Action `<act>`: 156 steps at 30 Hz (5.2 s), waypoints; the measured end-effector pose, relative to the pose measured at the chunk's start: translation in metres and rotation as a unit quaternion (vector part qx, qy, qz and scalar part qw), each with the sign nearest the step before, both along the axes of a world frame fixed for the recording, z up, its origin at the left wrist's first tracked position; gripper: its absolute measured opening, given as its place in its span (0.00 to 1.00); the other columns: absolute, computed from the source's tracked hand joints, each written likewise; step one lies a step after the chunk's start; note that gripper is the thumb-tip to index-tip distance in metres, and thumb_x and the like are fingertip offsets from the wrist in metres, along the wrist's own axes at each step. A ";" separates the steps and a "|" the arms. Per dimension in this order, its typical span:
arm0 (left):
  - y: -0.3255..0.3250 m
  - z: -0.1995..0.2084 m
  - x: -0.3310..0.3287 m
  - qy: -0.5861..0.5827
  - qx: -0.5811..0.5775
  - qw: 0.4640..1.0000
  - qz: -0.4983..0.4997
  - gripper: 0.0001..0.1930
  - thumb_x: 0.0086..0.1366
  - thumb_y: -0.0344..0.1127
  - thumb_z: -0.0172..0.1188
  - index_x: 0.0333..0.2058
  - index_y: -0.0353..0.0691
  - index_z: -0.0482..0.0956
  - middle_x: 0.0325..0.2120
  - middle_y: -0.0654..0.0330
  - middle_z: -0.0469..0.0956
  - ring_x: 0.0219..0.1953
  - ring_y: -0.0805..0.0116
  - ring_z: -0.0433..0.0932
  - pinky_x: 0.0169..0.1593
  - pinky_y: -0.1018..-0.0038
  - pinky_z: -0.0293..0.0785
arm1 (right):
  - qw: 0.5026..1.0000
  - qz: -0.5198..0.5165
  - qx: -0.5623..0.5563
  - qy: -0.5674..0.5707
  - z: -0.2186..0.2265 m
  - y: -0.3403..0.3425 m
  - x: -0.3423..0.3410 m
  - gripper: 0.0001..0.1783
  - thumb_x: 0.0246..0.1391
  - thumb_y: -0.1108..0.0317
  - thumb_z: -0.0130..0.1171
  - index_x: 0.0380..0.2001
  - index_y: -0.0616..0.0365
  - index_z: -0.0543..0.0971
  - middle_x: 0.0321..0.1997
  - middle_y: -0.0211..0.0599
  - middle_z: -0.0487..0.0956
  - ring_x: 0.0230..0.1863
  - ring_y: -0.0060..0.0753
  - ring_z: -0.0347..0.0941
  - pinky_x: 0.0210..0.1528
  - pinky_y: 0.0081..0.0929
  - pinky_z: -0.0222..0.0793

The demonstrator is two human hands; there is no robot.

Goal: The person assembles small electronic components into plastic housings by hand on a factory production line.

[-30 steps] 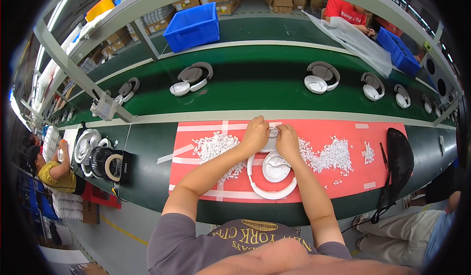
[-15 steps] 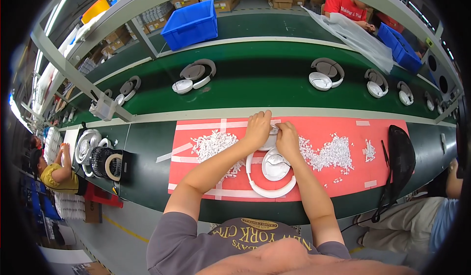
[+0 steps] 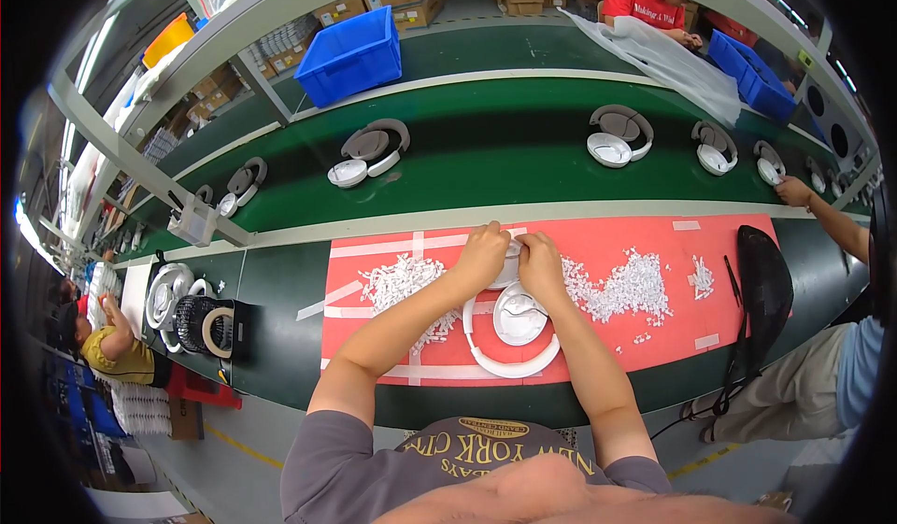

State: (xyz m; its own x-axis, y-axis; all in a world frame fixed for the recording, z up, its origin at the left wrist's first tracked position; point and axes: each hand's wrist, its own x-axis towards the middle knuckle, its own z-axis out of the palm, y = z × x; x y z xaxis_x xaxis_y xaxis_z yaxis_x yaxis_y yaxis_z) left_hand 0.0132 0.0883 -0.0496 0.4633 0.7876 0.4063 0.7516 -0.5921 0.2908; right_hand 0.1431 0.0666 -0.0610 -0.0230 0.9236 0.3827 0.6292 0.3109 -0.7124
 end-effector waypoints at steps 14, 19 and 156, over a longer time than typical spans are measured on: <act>-0.003 0.001 0.023 0.050 -0.016 0.998 0.044 0.07 0.38 0.18 0.50 0.22 0.28 0.71 0.23 0.45 0.69 0.27 0.50 0.72 0.33 0.64 0.70 | 1.000 0.013 -0.001 0.009 0.002 0.000 0.011 0.11 0.42 0.79 0.46 0.29 0.66 0.76 0.29 0.49 0.71 0.35 0.49 0.67 0.39 0.39 0.63; -0.003 0.003 0.025 0.075 -0.017 0.995 0.058 0.07 0.38 0.18 0.51 0.22 0.28 0.71 0.24 0.45 0.70 0.28 0.51 0.73 0.33 0.65 0.71 | 1.000 0.011 -0.009 0.010 0.002 0.001 0.012 0.10 0.42 0.79 0.46 0.29 0.66 0.76 0.30 0.49 0.72 0.35 0.50 0.68 0.39 0.39 0.64; 0.229 -0.041 -0.010 0.186 0.166 0.935 0.251 0.08 0.54 0.34 0.46 0.30 0.42 0.72 0.28 0.57 0.73 0.36 0.57 0.71 0.41 0.55 0.59 | 0.885 -0.151 0.144 -0.416 -0.011 0.213 0.162 0.07 0.39 0.67 0.50 0.17 0.58 0.74 0.23 0.42 0.74 0.30 0.41 0.69 0.35 0.39 0.60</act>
State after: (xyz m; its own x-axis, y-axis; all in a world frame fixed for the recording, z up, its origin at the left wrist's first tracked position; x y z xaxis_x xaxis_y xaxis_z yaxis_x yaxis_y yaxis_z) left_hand 0.0036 0.3168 -0.0905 0.2269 0.8033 0.5507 0.9717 -0.1484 -0.1839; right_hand 0.3054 0.2794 -0.0717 -0.1768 0.8020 0.5706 0.9841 0.1326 0.1185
